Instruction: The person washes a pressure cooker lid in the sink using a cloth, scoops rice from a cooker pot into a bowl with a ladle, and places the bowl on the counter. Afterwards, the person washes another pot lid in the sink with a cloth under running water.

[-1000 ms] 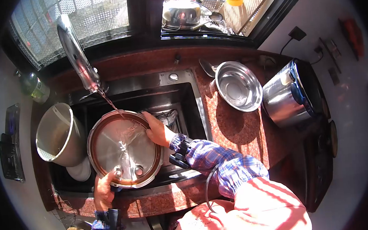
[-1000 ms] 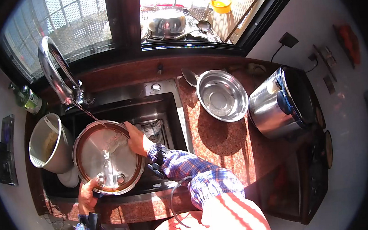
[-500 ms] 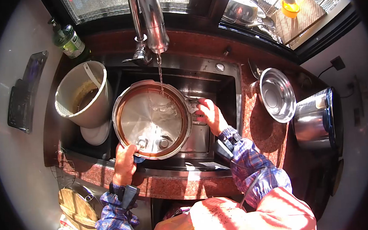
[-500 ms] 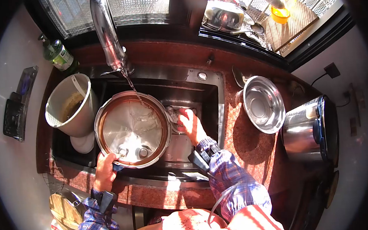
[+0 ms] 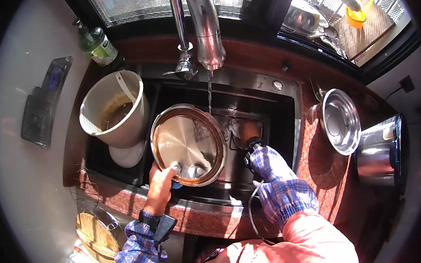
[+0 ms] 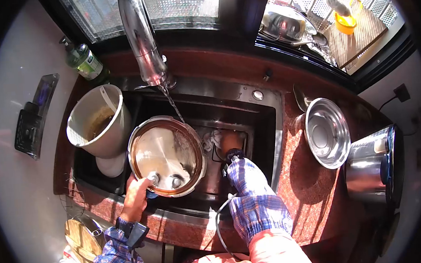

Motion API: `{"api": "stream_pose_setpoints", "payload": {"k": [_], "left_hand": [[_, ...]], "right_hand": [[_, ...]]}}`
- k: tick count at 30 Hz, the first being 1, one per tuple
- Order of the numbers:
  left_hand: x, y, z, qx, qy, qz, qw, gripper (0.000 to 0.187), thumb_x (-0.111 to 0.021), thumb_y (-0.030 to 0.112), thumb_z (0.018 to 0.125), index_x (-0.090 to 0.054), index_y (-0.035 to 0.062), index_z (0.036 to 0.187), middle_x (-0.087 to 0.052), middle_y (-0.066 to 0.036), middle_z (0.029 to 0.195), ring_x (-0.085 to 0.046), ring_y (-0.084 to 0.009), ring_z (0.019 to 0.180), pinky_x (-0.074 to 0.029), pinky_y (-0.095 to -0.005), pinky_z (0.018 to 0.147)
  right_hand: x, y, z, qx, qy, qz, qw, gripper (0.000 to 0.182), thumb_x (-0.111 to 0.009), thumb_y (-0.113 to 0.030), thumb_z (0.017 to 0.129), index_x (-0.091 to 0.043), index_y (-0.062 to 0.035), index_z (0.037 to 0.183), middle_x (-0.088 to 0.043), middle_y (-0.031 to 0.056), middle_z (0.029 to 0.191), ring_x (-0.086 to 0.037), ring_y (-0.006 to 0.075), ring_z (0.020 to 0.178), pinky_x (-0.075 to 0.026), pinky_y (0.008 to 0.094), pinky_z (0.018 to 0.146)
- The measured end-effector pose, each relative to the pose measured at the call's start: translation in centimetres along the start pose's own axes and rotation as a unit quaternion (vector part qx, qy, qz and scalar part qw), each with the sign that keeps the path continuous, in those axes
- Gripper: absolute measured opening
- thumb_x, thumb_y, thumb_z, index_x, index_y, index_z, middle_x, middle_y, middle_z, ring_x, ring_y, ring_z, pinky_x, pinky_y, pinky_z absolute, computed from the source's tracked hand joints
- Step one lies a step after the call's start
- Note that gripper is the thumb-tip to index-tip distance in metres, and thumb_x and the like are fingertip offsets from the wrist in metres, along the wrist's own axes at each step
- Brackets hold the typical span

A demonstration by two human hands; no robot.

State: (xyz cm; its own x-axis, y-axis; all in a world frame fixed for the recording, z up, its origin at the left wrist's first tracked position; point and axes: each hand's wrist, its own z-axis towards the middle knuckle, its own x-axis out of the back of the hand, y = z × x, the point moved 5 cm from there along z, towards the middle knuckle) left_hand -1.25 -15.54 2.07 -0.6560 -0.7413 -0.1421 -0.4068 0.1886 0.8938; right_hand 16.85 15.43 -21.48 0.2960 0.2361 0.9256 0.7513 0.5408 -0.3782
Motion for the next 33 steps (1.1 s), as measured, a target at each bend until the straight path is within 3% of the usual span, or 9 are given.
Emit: {"api": "stream_pose_setpoints", "payload": {"k": [4, 6, 8, 14, 20, 25, 28, 32, 33], "left_hand": [[0.1, -1.1, 1.5, 0.028, 0.012, 0.041, 0.999, 0.050, -0.056, 0.004, 0.077, -0.051, -0.0025, 0.127, -0.063, -0.010, 0.108, -0.062, -0.0184, 0.095, -0.050, -0.0291, 0.083], [0.1, -1.6, 2.1, 0.028, -0.003, 0.017, 0.999, 0.034, -0.060, 0.001, 0.077, -0.055, -0.0019, 0.110, -0.059, -0.006, 0.095, -0.056, -0.0146, 0.082, -0.047, -0.0285, 0.076], [-0.4, -1.6, 2.2, 0.027, -0.005, 0.008, 1.000, 0.031, -0.061, 0.002, 0.077, -0.054, -0.0004, 0.107, -0.057, -0.004, 0.090, -0.053, -0.0125, 0.078, -0.046, -0.0272, 0.071], [-1.6, -1.5, 1.9, 0.008, -0.028, 0.012, 1.000, 0.036, -0.059, 0.002, 0.080, -0.053, 0.0013, 0.115, -0.059, -0.004, 0.094, -0.055, -0.0124, 0.081, -0.047, -0.0279, 0.074], [-0.4, -1.4, 1.8, 0.018, -0.027, 0.052, 0.998, 0.041, -0.060, 0.004, 0.083, -0.049, -0.0004, 0.122, -0.060, -0.005, 0.101, -0.056, -0.0124, 0.087, -0.048, -0.0273, 0.078], [-1.0, -2.2, 2.1, 0.043, -0.067, 0.126, 0.989, 0.045, -0.060, 0.005, 0.080, -0.047, -0.0027, 0.122, -0.060, -0.008, 0.103, -0.056, -0.0138, 0.090, -0.049, -0.0282, 0.079], [-1.0, -0.3, 2.1, -0.055, -0.058, 0.072, 0.994, 0.049, -0.054, 0.002, 0.076, -0.051, -0.0022, 0.125, -0.060, -0.005, 0.102, -0.054, -0.0125, 0.084, -0.047, -0.0271, 0.074], [-0.8, 1.5, 2.8, -0.032, -0.096, 0.048, 0.994, 0.052, -0.052, -0.001, 0.072, -0.052, -0.0021, 0.123, -0.062, -0.008, 0.102, -0.058, -0.0150, 0.090, -0.048, -0.0266, 0.078], [-0.8, 1.2, 2.6, -0.031, -0.098, 0.048, 0.994, 0.052, -0.052, -0.001, 0.072, -0.052, -0.0021, 0.123, -0.062, -0.008, 0.102, -0.058, -0.0150, 0.090, -0.048, -0.0266, 0.078]], "right_hand": [[10.7, -4.3, -1.6, -0.144, 0.072, 0.261, 0.952, 0.025, -0.063, -0.018, 0.076, -0.068, -0.0073, 0.098, -0.065, 0.0200, 0.107, -0.060, 0.0394, 0.101, -0.049, 0.0462, 0.083], [15.0, -8.3, -2.4, 0.015, 0.209, 0.272, 0.939, 0.017, -0.061, -0.015, 0.077, -0.058, -0.0036, 0.089, -0.062, 0.0150, 0.087, -0.058, 0.0370, 0.076, -0.050, 0.0431, 0.072], [16.4, -10.6, -2.8, -0.080, 0.058, 0.396, 0.913, 0.021, -0.060, -0.009, 0.077, -0.056, -0.0053, 0.097, -0.060, 0.0156, 0.092, -0.059, 0.0340, 0.087, -0.049, 0.0392, 0.078], [14.3, -21.1, -2.8, 0.323, 0.060, 0.184, 0.926, 0.040, -0.063, -0.002, 0.079, -0.053, -0.0109, 0.116, -0.054, 0.0169, 0.118, -0.057, 0.0382, 0.104, -0.049, 0.0429, 0.090], [9.5, -18.0, -4.8, 0.065, -0.074, 0.213, 0.972, 0.038, -0.060, 0.000, 0.080, -0.052, -0.0076, 0.117, -0.048, 0.0187, 0.127, -0.054, 0.0405, 0.108, -0.049, 0.0456, 0.093], [11.8, -24.0, -2.1, 0.080, -0.039, 0.522, 0.849, 0.022, -0.055, 0.005, 0.081, -0.058, -0.0033, 0.102, -0.065, 0.0150, 0.088, -0.065, 0.0323, 0.090, -0.052, 0.0386, 0.086], [13.5, -27.5, -6.1, 0.291, -0.065, 0.437, 0.848, 0.025, -0.050, 0.009, 0.085, -0.058, -0.0059, 0.103, -0.065, 0.0092, 0.099, -0.063, 0.0197, 0.098, -0.049, 0.0301, 0.088], [12.3, -27.5, -6.9, 0.242, -0.226, 0.565, 0.755, 0.020, -0.056, -0.002, 0.088, -0.060, -0.0081, 0.106, -0.060, 0.0126, 0.116, -0.057, 0.0308, 0.107, -0.048, 0.0405, 0.093], [12.8, -27.1, -5.3, 0.305, -0.097, 0.426, 0.846, 0.024, -0.056, -0.004, 0.087, -0.059, -0.0090, 0.110, -0.058, 0.0136, 0.120, -0.055, 0.0333, 0.109, -0.048, 0.0415, 0.093]]}}
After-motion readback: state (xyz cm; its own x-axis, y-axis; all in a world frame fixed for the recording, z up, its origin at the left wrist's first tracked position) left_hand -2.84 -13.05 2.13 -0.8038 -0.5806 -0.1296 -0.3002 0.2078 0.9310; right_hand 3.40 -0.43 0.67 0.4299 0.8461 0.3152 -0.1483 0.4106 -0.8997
